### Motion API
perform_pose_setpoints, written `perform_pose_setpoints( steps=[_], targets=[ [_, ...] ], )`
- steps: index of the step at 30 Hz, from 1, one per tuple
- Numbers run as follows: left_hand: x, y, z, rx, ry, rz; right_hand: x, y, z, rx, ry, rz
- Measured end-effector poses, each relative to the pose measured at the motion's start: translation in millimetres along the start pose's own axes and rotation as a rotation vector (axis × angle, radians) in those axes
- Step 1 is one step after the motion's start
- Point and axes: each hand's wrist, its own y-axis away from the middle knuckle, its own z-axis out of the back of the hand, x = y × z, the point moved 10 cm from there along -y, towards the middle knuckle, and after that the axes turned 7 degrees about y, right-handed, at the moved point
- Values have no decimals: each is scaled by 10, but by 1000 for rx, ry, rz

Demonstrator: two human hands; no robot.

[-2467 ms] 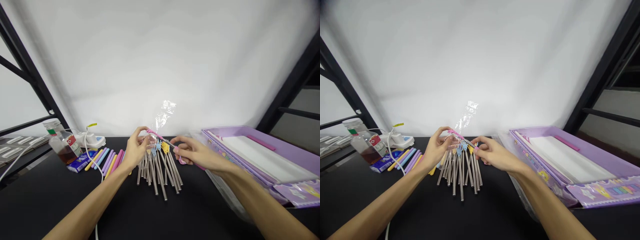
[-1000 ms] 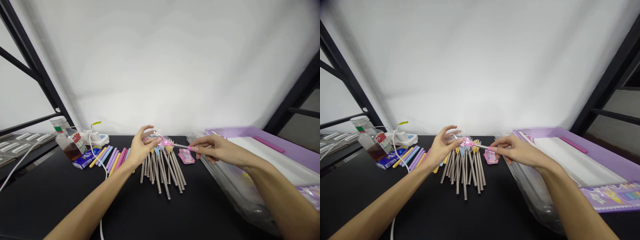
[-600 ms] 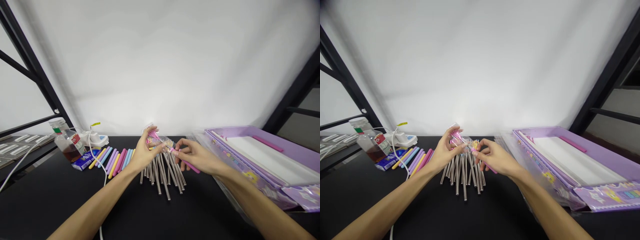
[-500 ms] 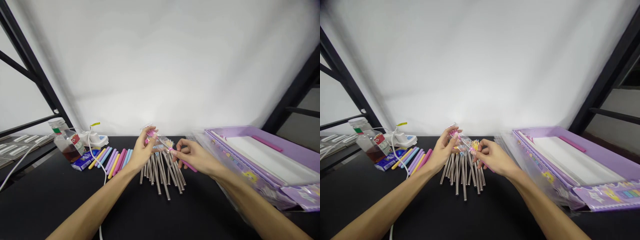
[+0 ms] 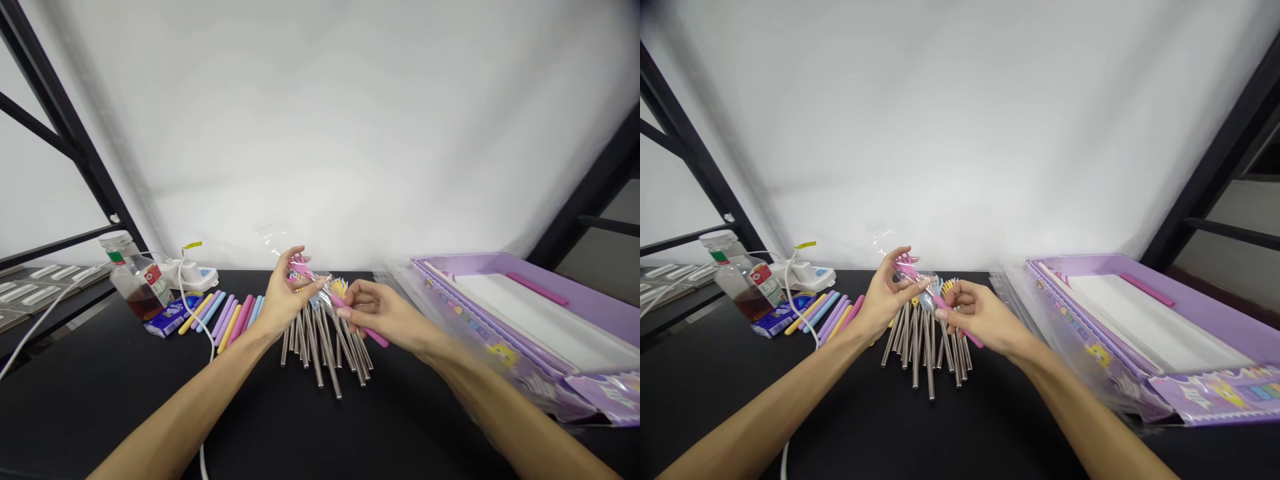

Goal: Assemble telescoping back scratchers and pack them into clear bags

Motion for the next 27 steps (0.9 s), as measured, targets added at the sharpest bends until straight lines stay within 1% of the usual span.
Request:
perform_pose_setpoints(
  steps=[3, 5, 7, 9, 11, 13, 15, 17, 18, 20, 22, 24, 27],
  targets=[
    [-11, -42, 149, -78, -29, -5, 97, 87, 47, 135, 89, 22],
    [-21, -62, 225, -109, -24, -3, 135, 146, 70, 217, 128, 43],
    [-23, -70, 242, -106, 2, 8, 129, 167, 93, 239, 150, 49],
    [-19, -62, 198, -76, 32, 26, 100, 144, 111, 201, 195, 56],
    [-19, -38, 121, -41, 52, 38, 108, 104, 116, 133, 271, 107],
    [-20, -8, 28, -2, 56, 47, 181, 78, 133, 37, 392, 217],
    [-4, 21, -60, 39, 52, 68, 283, 90, 178, -93, 553, 339],
    [24, 44, -120, 73, 48, 96, 363, 127, 221, -215, 699, 430],
    [38, 51, -131, 81, 41, 108, 385, 144, 228, -253, 750, 463],
    [55, 58, -128, 89, 12, 121, 411, 172, 211, -286, 804, 529],
    [60, 63, -124, 100, -17, 128, 414, 183, 177, -291, 815, 579],
    [61, 72, -141, 116, -8, 143, 397, 173, 153, -291, 800, 592],
    [38, 83, -194, 145, 33, 159, 382, 150, 138, -274, 750, 570]
  ],
)
